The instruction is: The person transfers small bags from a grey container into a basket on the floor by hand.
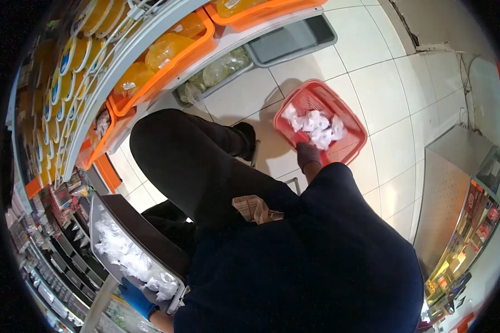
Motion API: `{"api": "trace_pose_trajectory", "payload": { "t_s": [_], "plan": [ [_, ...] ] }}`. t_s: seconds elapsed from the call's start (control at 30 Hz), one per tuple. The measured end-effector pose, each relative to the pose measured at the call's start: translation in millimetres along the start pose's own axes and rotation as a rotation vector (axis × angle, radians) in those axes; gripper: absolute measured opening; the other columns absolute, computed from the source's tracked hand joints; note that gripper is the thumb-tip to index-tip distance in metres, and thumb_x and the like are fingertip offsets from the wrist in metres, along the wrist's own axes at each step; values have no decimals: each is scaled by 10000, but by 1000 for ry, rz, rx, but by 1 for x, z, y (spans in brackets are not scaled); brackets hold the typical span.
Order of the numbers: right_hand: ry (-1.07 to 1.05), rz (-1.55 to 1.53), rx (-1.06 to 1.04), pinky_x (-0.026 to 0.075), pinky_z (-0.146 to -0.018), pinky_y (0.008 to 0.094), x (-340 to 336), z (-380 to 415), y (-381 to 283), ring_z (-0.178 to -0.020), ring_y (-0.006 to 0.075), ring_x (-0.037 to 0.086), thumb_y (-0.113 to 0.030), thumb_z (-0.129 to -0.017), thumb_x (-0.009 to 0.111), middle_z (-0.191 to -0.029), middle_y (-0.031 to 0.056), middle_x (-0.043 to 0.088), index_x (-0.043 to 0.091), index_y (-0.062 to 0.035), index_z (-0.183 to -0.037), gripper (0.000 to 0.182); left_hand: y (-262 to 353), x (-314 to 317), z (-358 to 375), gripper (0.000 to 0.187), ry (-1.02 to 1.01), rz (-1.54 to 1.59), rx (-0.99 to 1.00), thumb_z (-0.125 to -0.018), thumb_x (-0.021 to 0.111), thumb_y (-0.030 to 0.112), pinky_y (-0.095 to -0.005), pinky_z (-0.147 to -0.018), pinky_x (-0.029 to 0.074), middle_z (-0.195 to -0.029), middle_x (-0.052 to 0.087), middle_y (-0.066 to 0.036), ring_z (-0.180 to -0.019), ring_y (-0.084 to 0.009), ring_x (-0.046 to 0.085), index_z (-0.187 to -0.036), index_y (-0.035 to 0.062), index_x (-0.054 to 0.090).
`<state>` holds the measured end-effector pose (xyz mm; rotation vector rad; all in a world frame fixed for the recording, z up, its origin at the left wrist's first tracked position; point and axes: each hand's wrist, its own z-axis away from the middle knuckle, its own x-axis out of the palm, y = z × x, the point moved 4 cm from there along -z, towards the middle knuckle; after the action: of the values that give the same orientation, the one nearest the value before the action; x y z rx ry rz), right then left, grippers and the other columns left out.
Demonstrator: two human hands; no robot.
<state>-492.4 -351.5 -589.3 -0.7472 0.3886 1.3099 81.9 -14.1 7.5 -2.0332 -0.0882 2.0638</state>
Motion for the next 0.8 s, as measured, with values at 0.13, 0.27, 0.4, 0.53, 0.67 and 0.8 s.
{"api": "trace_pose_trajectory", "payload": {
  "t_s": [0.13,0.27,0.4,0.53,0.67,0.8],
  "plan": [
    [-201,197,3,543,-1011,457,12,11,48,-1164,389,673,-219,-837,672,-1209,229,684,631,-57,-1325,516,3,2,-3,680,-41,-1,-5,-1092,448,461,-459,-1092,438,-1422,540,-352,-1294,-469,545,-1400,-142,508],
    [-522,353,11,530,-1034,456,16,-5,73,-1207,397,645,-221,-853,649,-1280,230,646,611,-84,-1367,533,1,6,-3,671,7,-48,-11,-1092,451,454,-468,-1074,442,-1397,555,-357,-1277,-471,554,-1390,-144,514],
    [-667,447,2,517,-1056,455,14,-49,62,-1249,406,618,-224,-869,626,-1350,230,607,591,-112,-1409,553,1,3,0,666,-21,0,-13,-1092,454,445,-464,-1084,438,-1414,546,-355,-1289,-466,551,-1399,-144,508],
    [-368,219,175,468,-1126,455,8,-79,37,-1377,431,520,-233,-901,574,-1547,244,470,554,-152,-1474,579,-24,10,-8,663,-13,-55,-15,-1093,457,435,-455,-1086,439,-1406,552,-356,-1276,-459,562,-1402,-149,504],
    [-323,155,19,449,-1139,458,9,-90,6,-1396,426,499,-231,-907,571,-1524,253,494,565,-129,-1451,554,-7,5,13,672,1,28,-8,-1091,463,438,-446,-1090,437,-1415,550,-353,-1287,-448,561,-1402,-156,503],
    [-399,-116,146,471,-1107,468,24,-118,12,-1361,386,546,-213,-883,622,-1405,282,592,575,-106,-1421,551,-27,12,11,673,-26,23,-83,-1090,474,433,-435,-1107,428,-1452,530,-340,-1319,-433,545,-1405,-160,501]
  ]
}}
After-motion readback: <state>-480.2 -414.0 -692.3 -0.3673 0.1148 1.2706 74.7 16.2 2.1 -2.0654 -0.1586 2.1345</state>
